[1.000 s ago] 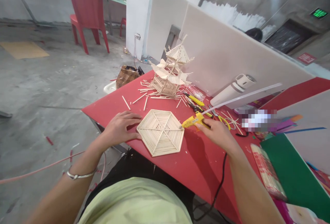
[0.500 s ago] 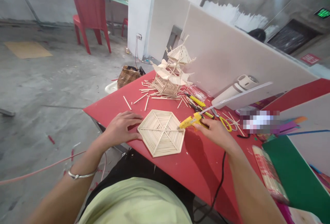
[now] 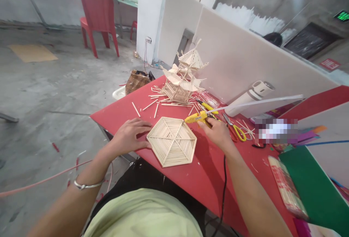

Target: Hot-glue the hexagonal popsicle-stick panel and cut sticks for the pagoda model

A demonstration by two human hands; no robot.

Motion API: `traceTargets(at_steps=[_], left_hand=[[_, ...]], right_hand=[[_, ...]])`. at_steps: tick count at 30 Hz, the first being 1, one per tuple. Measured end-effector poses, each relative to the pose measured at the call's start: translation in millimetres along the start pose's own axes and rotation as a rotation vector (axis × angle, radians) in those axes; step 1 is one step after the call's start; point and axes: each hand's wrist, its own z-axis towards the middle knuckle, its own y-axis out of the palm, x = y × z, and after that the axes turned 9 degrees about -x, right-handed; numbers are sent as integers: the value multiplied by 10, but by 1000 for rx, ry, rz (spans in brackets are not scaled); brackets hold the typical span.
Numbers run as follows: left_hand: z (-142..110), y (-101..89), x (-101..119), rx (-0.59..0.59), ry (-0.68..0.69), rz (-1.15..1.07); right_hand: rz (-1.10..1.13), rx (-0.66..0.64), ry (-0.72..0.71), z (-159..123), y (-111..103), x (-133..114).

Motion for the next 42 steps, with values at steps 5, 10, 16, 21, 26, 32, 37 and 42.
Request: traceTargets(at_steps=[5,10,16,21,26,32,37,42], left_hand=[[-1,3,-12,-1,14,4],[-5,12,-17,7,15,-11],[-10,8,-17,8,22,-2],[-5,6,-17,6,23,-2],[-6,7,-13,10,21,-15],[-11,10,-12,17,24,-14],[-6,7,-13,24,25,-34],[-10,17,-21,23,20,-20]], right_hand=[[35,-10,-6,22,64,-1],[39,-35,-20,20,74,-35],[-16,11,14,23,49,-88],[65,-38,-56,10,82,-194],[134,-81,-102,28,118,-280],[99,-99,-65,-30,29,-98],[109,-207,-100,-143,-55,-80],[88,-173,-89,-162,-95,-96]])
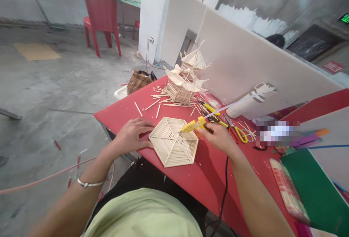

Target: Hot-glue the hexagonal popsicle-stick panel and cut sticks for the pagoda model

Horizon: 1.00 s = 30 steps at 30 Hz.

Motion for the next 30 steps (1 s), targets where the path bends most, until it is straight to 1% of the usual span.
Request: traceTargets(at_steps=[3,5,10,17,25,30], left_hand=[[-7,1,-2,0,2,2],[-10,-2,-1,0,1,5],[-10,-15,15,-3,-2,1],[-3,0,7,14,2,-21],[-9,4,-11,9,9,-13],[0,-21,18,11,5,-25]], right_hand=[[-30,56,49,6,-10,30],[-28,48,54,0,-4,35],[-9,51,13,-45,15,1],[-1,4,-15,-72,25,6],[-9,25,56,19,47,80],[29,6,58,92,62,157]])
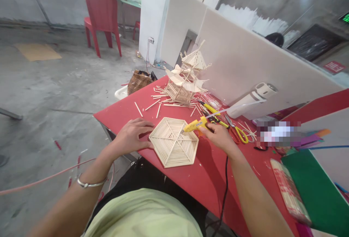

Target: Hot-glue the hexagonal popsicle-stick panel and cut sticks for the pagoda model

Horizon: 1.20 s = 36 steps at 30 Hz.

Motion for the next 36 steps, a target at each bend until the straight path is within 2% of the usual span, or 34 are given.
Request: traceTargets(at_steps=[9,16,23,36], left_hand=[[6,-35,-10,-41,-32,-33],[177,-18,-92,28,-134,-183],[372,67,-87,32,-38,-155],[348,93,-118,-3,-57,-72]], right_hand=[[79,-93,-25,211,30,146],[108,-126,-42,381,86,219],[142,-128,-34,394,125,227],[205,-132,-26,461,206,317]])
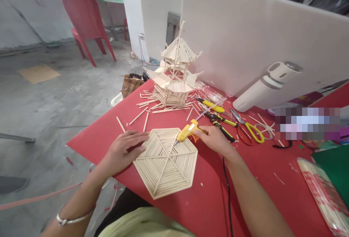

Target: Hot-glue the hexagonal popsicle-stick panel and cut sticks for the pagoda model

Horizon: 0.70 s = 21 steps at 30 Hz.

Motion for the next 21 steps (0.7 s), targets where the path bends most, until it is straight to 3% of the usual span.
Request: traceTargets(at_steps=[21], left_hand=[[9,-21,-4,-9,-49,58]], right_hand=[[-6,-38,44,-1,-134,-111]])
